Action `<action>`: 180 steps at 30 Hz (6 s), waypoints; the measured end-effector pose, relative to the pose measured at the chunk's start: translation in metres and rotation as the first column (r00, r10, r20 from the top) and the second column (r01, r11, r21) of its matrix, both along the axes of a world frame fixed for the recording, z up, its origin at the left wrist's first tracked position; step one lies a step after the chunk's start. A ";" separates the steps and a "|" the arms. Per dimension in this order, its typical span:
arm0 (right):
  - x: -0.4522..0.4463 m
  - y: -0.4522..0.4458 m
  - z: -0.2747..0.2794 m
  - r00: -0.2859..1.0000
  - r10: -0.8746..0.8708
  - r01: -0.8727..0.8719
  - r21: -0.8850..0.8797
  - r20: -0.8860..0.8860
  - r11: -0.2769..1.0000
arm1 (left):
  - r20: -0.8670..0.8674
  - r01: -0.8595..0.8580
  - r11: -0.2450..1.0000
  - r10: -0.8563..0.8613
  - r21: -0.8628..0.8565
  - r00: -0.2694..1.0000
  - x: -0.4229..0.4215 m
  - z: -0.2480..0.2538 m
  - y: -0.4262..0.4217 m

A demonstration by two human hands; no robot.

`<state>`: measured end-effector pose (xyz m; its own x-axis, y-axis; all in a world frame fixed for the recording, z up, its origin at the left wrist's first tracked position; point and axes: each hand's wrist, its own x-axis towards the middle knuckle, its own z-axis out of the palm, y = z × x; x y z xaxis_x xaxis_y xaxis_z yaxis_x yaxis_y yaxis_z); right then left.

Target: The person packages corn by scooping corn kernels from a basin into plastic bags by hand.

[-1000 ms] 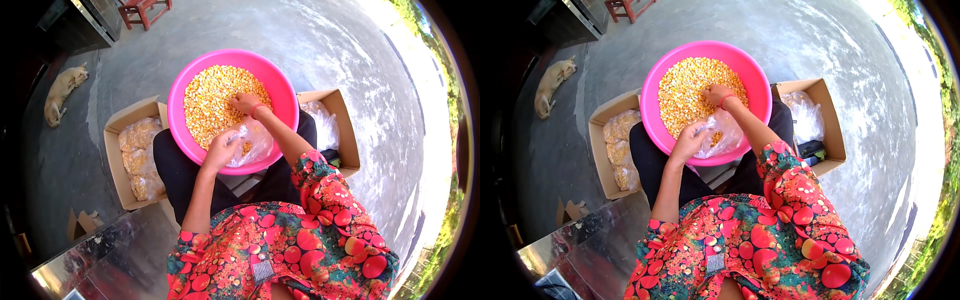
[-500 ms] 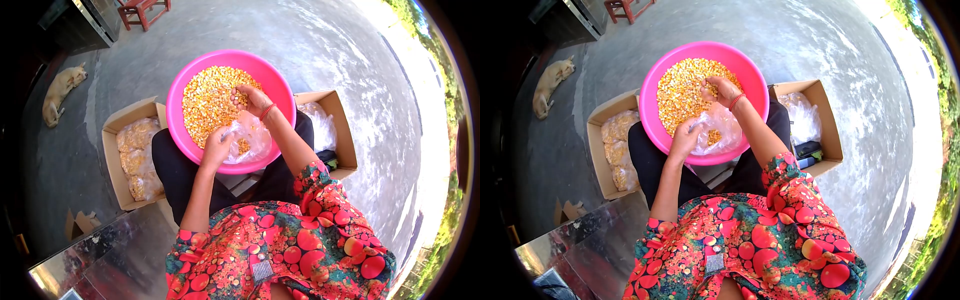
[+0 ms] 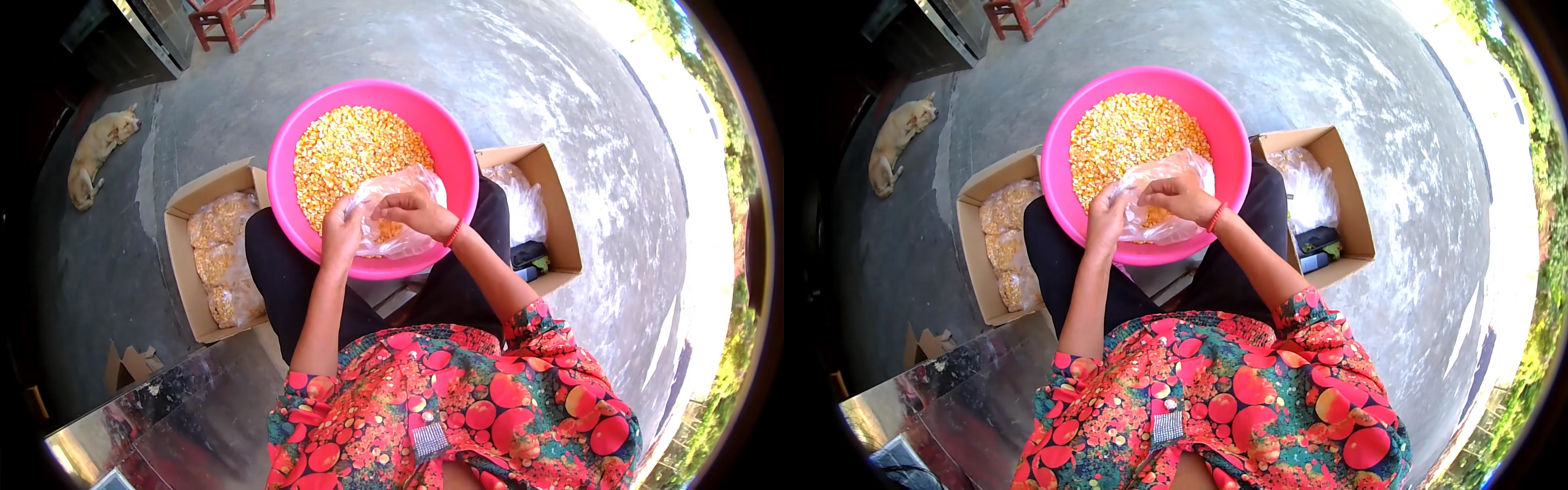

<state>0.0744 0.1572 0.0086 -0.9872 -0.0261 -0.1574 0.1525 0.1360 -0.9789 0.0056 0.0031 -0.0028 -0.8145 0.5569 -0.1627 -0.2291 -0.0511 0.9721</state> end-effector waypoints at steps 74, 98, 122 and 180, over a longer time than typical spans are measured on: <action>-0.098 0.050 -0.049 0.947 -0.185 -0.045 0.679 0.263 0.733 | -0.063 0.433 0.895 -0.441 -0.112 0.895 0.004 0.004 -0.008; -0.029 0.015 0.069 0.971 -0.058 0.175 -0.519 0.234 0.837 | 0.179 -0.101 0.989 0.081 0.108 0.981 0.003 0.018 -0.002; -0.088 0.069 -0.071 0.960 -0.244 0.074 0.719 0.136 0.691 | -0.218 0.467 0.879 -0.476 -0.095 0.852 0.003 0.014 -0.010; -0.111 0.026 -0.056 0.960 -0.127 -0.085 0.692 0.249 0.717 | -0.089 0.648 0.756 -0.654 -0.090 0.751 0.002 0.024 -0.011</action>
<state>-0.0371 0.1829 -0.0473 -0.9037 0.2146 -0.3704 0.3956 0.7494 -0.5310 0.0077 -0.0084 0.0215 -0.2711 0.9524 -0.1394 -0.0826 0.1213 0.9892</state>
